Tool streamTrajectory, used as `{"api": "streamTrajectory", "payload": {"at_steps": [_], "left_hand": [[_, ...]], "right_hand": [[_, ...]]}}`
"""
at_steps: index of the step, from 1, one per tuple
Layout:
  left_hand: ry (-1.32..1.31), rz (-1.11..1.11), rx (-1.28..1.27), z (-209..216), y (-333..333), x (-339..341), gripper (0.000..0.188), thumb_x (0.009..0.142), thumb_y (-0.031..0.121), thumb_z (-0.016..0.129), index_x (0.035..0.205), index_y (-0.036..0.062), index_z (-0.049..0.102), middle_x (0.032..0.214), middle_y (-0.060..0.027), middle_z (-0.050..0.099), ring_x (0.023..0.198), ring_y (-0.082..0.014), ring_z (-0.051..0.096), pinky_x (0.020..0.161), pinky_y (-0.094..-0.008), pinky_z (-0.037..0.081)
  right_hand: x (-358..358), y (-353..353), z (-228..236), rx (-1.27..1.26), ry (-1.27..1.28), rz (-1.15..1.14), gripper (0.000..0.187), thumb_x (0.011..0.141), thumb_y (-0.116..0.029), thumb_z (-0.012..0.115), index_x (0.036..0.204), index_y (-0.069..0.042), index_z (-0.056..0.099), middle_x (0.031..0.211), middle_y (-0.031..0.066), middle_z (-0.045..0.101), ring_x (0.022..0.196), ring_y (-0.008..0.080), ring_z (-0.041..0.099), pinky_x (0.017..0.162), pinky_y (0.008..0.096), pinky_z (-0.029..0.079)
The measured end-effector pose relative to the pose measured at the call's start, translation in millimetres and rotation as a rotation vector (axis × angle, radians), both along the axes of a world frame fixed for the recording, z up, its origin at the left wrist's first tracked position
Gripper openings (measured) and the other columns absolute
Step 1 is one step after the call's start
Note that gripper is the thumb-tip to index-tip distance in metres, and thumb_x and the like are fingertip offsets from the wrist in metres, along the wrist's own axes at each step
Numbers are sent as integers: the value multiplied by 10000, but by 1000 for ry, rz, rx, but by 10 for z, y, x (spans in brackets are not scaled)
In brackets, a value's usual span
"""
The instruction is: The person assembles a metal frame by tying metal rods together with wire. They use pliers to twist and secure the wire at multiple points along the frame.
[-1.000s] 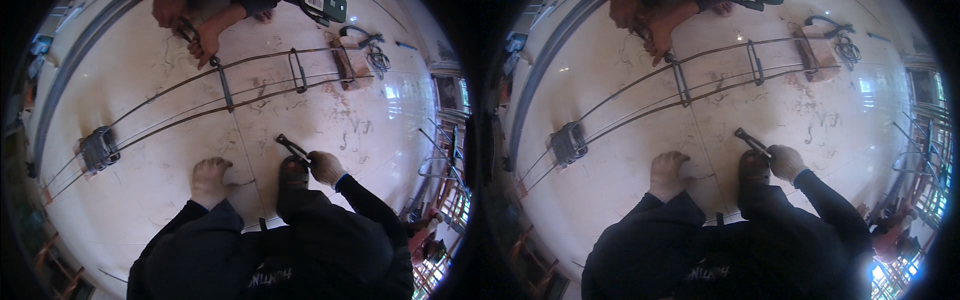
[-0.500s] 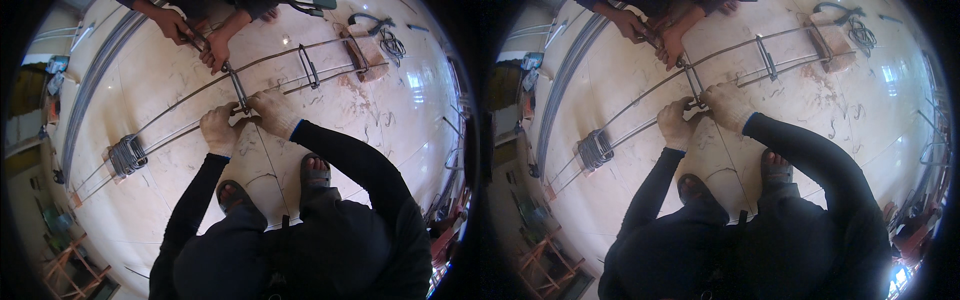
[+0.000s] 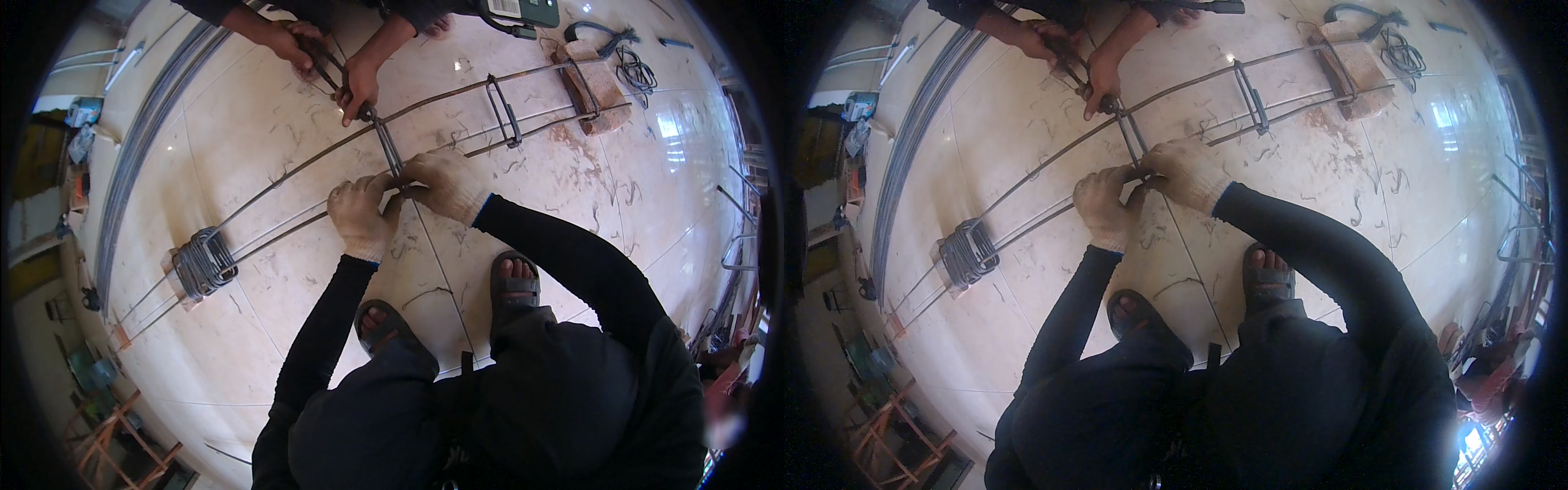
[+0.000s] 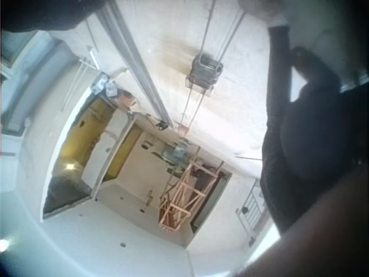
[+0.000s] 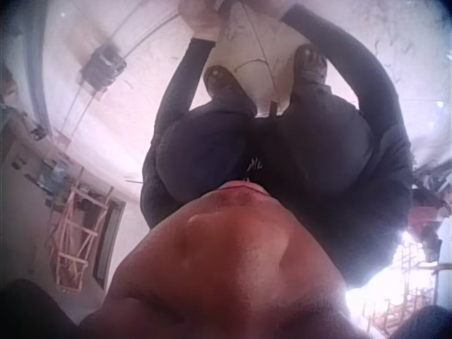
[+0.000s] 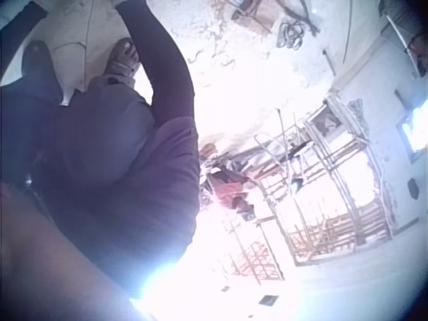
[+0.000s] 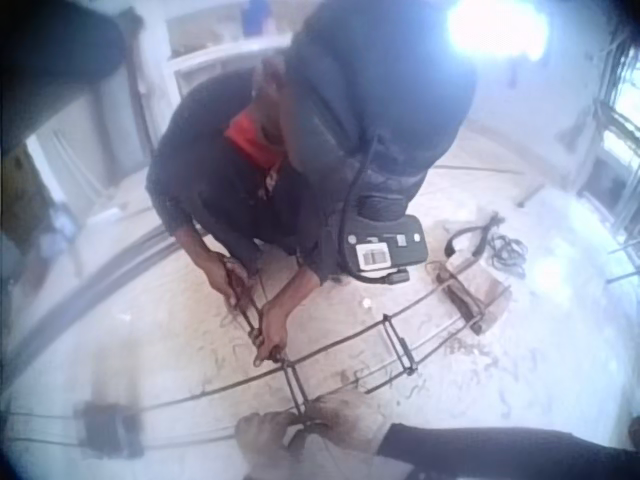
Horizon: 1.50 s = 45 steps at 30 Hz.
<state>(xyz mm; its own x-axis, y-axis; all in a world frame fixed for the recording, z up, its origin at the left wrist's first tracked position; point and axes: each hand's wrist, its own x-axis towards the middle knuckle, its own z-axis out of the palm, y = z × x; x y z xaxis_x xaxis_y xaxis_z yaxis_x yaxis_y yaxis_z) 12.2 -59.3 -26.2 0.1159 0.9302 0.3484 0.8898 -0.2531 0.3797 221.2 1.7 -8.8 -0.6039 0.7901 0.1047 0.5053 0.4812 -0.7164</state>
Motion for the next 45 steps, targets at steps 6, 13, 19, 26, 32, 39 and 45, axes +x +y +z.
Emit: {"api": "streamTrajectory", "payload": {"at_steps": [6, 13, 19, 26, 32, 39, 45], "left_hand": [[13, -6, -76, -9, 10, -9, 371, 788, 292, 891, 1133, 227, 772, 1063, -4, 777, 964, -291, 698, 910, -488, 486], [-57, -53, -82, 198, -36, -5, 398, 758, 245, 918, 1125, 189, 775, 1007, -26, 776, 952, -306, 706, 898, -469, 482], [9, 68, -210, 256, -135, -270, 441, 732, 338, 946, 1108, 178, 781, 946, -21, 752, 938, -291, 696, 898, -473, 476], [-32, 142, -240, 253, -122, -222, 380, 747, 408, 944, 1028, 203, 791, 899, -8, 753, 872, -284, 707, 871, -466, 482], [-47, 99, -179, 244, -128, -213, 339, 787, 369, 910, 1043, 179, 795, 889, -11, 746, 851, -280, 704, 826, -456, 494], [-418, 120, -507, 518, 37, -339, 353, 1002, 353, 718, 1206, 73, 790, 1119, -169, 801, 1034, -364, 753, 954, -464, 555], [-494, 17, -676, 460, 387, -255, 420, 1009, 460, 678, 1156, 93, 819, 1109, -193, 802, 1072, -386, 751, 948, -478, 572]], "right_hand": [[-14, 10, -1, -43, -6, -9, 213, 866, -139, 811, 1077, -113, 813, 1088, 87, 758, 1067, 335, 718, 931, 474, 565], [501, -735, 43, 262, -89, -458, 447, 797, -124, 896, 1217, -96, 747, 1262, 153, 710, 1204, 396, 657, 1052, 483, 527], [1457, -1570, -66, -163, -608, -765, 465, 860, -171, 868, 1280, -52, 709, 1277, 201, 689, 1227, 424, 649, 1035, 509, 537], [1954, -1795, -183, -246, -505, -637, 440, 880, -165, 847, 1279, -61, 692, 1250, 193, 692, 1164, 409, 689, 984, 502, 568], [2125, -1867, -222, -468, -552, -671, 390, 863, -226, 865, 1187, -57, 728, 1197, 194, 736, 1131, 415, 722, 969, 481, 585], [1875, -1939, -127, -339, -713, -536, 238, 1014, -284, 661, 1027, -71, 767, 1040, 181, 764, 1031, 392, 731, 903, 531, 578], [1981, -1826, -90, -899, -291, -746, 406, 929, -324, 818, 1189, -20, 747, 1070, 177, 783, 1041, 343, 762, 915, 423, 586]]}}
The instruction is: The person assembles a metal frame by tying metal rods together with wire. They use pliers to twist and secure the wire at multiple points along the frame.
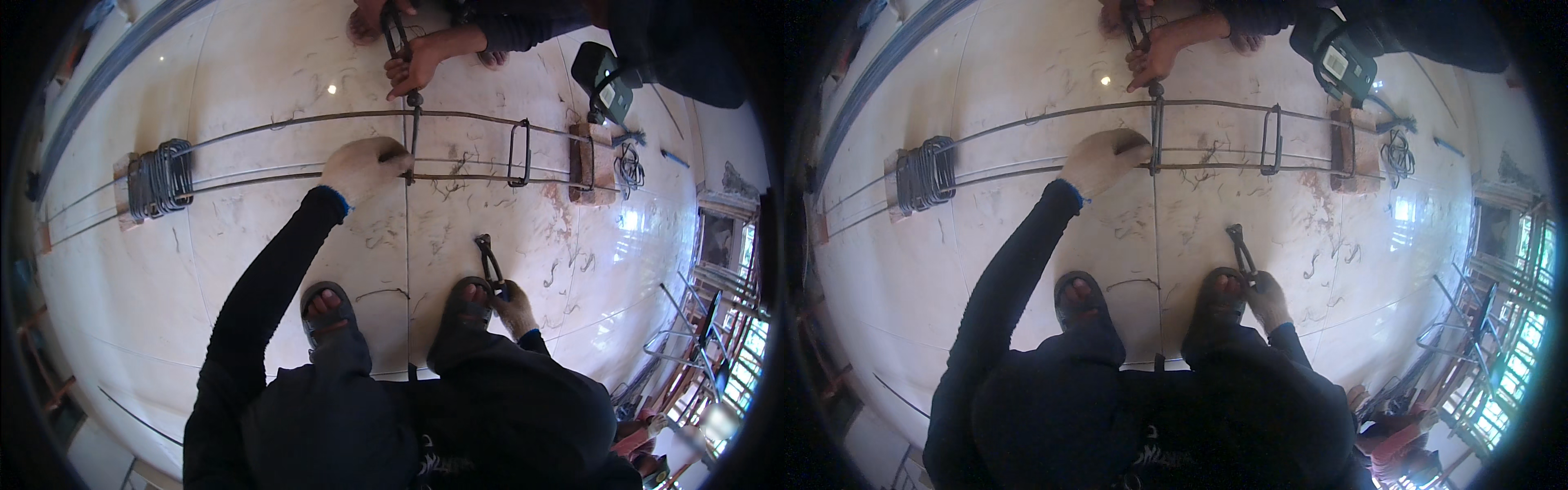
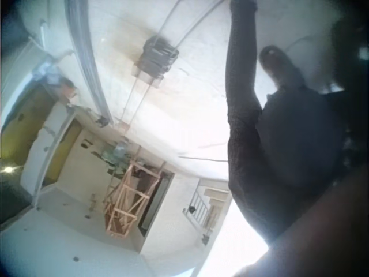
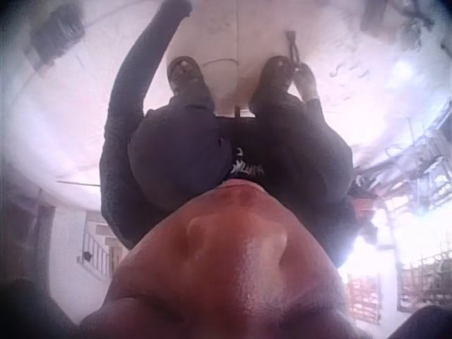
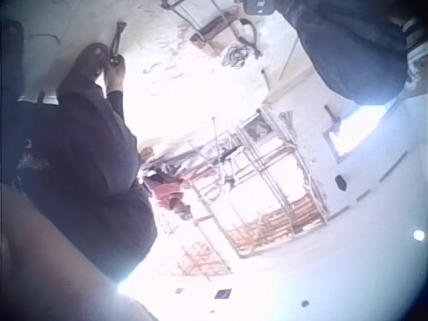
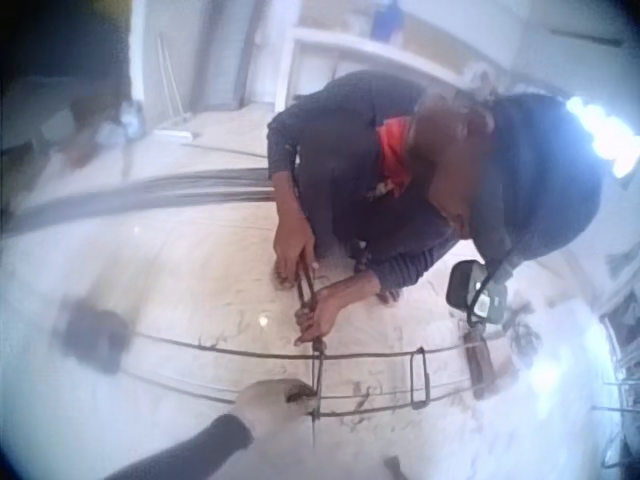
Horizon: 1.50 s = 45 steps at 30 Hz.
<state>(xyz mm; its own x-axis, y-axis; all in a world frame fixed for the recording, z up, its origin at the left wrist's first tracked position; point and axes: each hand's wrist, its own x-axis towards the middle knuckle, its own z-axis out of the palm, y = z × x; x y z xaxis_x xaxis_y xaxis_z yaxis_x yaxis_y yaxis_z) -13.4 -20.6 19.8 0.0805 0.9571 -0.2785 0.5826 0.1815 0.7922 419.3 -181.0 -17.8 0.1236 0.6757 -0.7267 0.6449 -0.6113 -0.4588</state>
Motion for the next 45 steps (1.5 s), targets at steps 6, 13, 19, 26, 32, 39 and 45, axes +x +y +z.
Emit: {"api": "streamTrajectory", "payload": {"at_steps": [6, 13, 19, 26, 32, 39, 45], "left_hand": [[14, -32, -50, -139, 123, 61, 452, 984, 500, 703, 1167, 107, 830, 1085, -170, 812, 1062, -377, 756, 953, -471, 577], [22, 21, -23, -136, 133, 106, 448, 996, 466, 690, 1134, 62, 826, 1053, -179, 803, 1009, -382, 751, 939, -479, 566], [50, 32, -18, -89, 105, 99, 460, 996, 495, 688, 1164, 90, 826, 1084, -185, 803, 1048, -392, 753, 955, -485, 571], [37, 12, -43, -99, 117, 77, 459, 991, 512, 688, 1167, 112, 829, 1112, -166, 808, 1077, -383, 754, 978, -487, 574], [29, -31, -62, -39, 165, 71, 466, 992, 519, 689, 1195, 119, 818, 1126, -153, 810, 1089, -369, 753, 975, -495, 574], [-141, 22, -140, -96, 225, 50, 455, 1013, 484, 681, 1188, 85, 812, 1111, -173, 809, 1067, -361, 764, 948, -477, 590], [-268, 31, -98, -488, 496, 71, 503, 964, 455, 739, 1239, 39, 810, 1116, -178, 819, 1016, -315, 776, 925, -416, 601]], "right_hand": [[-37, 294, 3, -2, -123, 270, 518, 916, -446, 812, 1248, -51, 767, 1059, 202, 804, 1013, 358, 781, 910, 449, 593], [-641, 581, 218, 62, -368, 516, 504, 891, -387, 804, 1287, -74, 793, 1095, 231, 813, 1029, 380, 793, 905, 468, 618], [-1131, 723, 353, 68, -543, 714, 456, 826, -437, 815, 1132, -99, 830, 1078, 193, 803, 1054, 382, 772, 938, 492, 605], [-1153, 757, 132, 247, -533, 984, 387, 846, -385, 795, 1066, -68, 811, 1024, 187, 793, 1029, 391, 774, 902, 492, 617], [-1075, 1110, 862, -41, 73, 581, 486, 940, -158, 768, 1390, -18, 649, 1029, 167, 767, 892, 331, 807, 792, 406, 666], [-1561, 1941, 1928, -356, 400, 289, 495, 1091, -77, 633, 1555, 53, 520, 1104, 172, 758, 865, 239, 800, 744, 335, 686], [-2012, 2472, 1960, -348, 235, 379, 403, 991, -80, 751, 1353, 64, 645, 941, 149, 766, 733, 215, 775, 650, 314, 650]]}}
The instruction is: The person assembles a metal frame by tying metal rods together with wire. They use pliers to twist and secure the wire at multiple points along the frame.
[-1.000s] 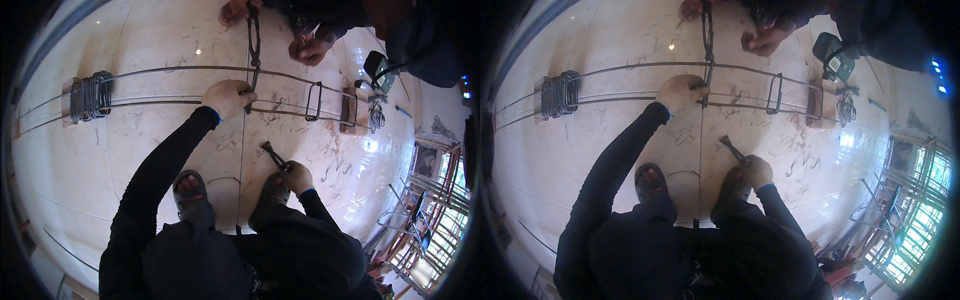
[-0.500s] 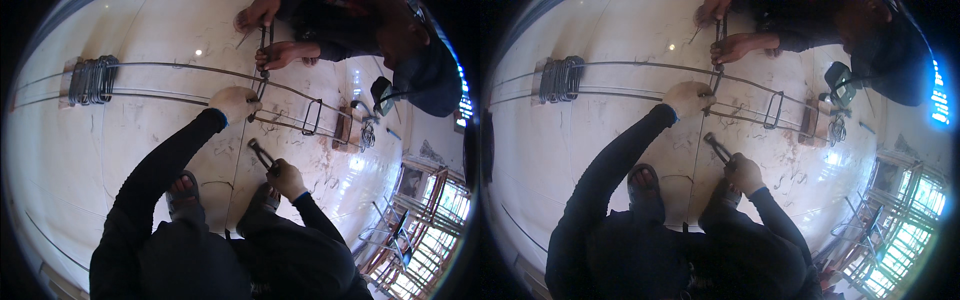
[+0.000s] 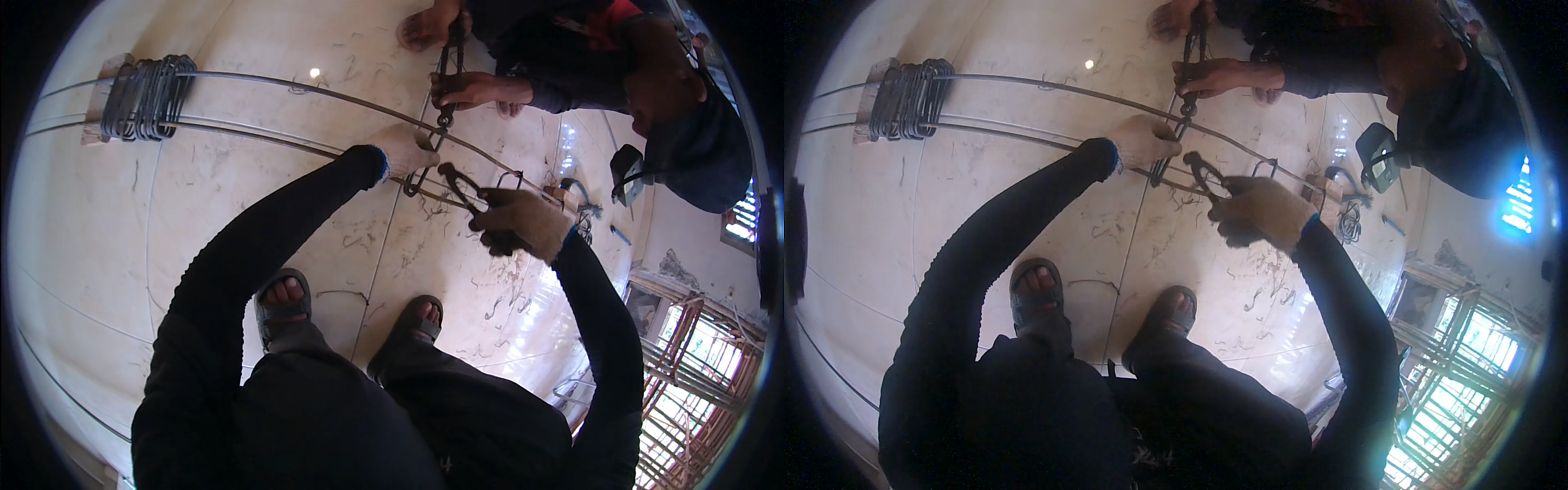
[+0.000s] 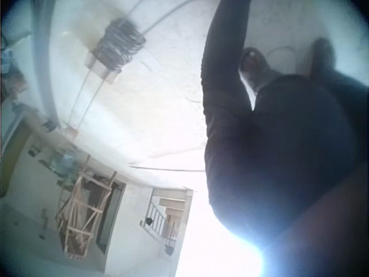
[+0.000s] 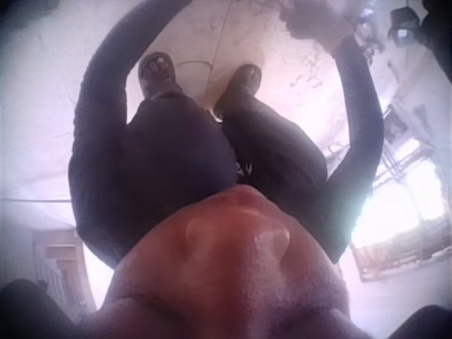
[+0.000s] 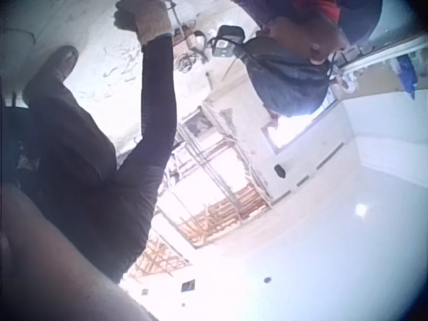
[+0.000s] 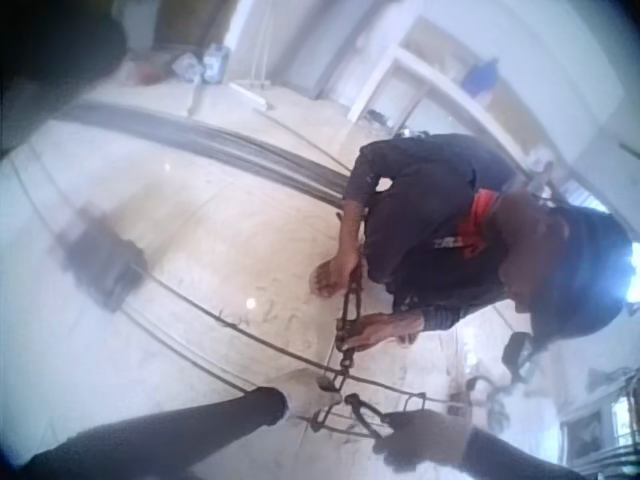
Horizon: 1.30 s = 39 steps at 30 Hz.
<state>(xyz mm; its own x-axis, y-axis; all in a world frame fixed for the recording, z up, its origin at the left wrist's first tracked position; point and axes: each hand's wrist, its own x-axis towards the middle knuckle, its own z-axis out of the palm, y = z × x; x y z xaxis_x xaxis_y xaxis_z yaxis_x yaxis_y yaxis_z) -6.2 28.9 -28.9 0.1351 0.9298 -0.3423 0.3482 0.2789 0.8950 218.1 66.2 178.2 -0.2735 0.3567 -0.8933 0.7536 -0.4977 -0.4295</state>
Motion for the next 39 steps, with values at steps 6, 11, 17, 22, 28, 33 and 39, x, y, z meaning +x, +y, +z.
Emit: {"api": "streamTrajectory", "payload": {"at_steps": [6, 11, 17, 22, 28, 33, 39], "left_hand": [[-59, 6, -44, -62, -18, 0, 488, 960, 451, 756, 1219, 42, 820, 1118, -178, 822, 1031, -323, 777, 929, -420, 602], [-59, 46, -9, 44, -53, 45, 461, 959, 439, 770, 1180, 38, 823, 1081, -180, 821, 1009, -330, 778, 925, -424, 603], [-199, 107, -26, -85, -30, 50, 457, 934, 373, 824, 1167, -19, 812, 1049, -152, 825, 929, -243, 773, 862, -378, 610], [-240, 117, -13, -143, 17, 91, 441, 951, 382, 784, 1201, 20, 808, 1077, -164, 824, 981, -293, 780, 902, -404, 606], [-181, 149, -24, -102, 60, 91, 481, 923, 355, 849, 1217, -22, 802, 1125, -145, 827, 1028, -228, 764, 951, -378, 593], [-242, 86, -77, -125, 48, 51, 534, 900, 412, 877, 1229, -4, 808, 1169, -155, 825, 1044, -239, 765, 952, -370, 587], [-301, 77, -207, -234, 153, -99, 531, 923, 485, 849, 1179, 21, 817, 974, -72, 762, 874, -204, 673, 796, -361, 549]], "right_hand": [[-415, -66, -155, -56, -164, 245, 566, 949, -81, 746, 1472, 63, 585, 851, 107, 711, 642, 173, 700, 585, 313, 596], [-132, 218, -348, 235, 44, 717, 233, 984, -118, 759, 1143, 27, 668, 862, 97, 712, 678, 200, 726, 600, 321, 616], [-203, 81, -299, -167, -60, -75, 131, 1054, -107, 686, 1041, 21, 664, 853, 101, 690, 707, 181, 720, 598, 312, 606], [-118, -108, -387, -117, 117, -6, 131, 1058, -88, 681, 1012, 31, 654, 836, 114, 676, 706, 202, 715, 601, 314, 606], [78, -40, -487, 339, 237, 644, 72, 1038, -51, 648, 991, 4, 642, 837, 107, 690, 725, 184, 700, 618, 346, 599], [-349, -367, 57, -34, -152, 127, 176, 1043, -71, 618, 1174, 41, 656, 857, 116, 712, 649, 187, 718, 564, 354, 605], [-455, -629, 395, 356, -350, 527, 636, 965, -95, 639, 1582, -4, 520, 853, 159, 741, 642, 202, 735, 573, 348, 608]]}}
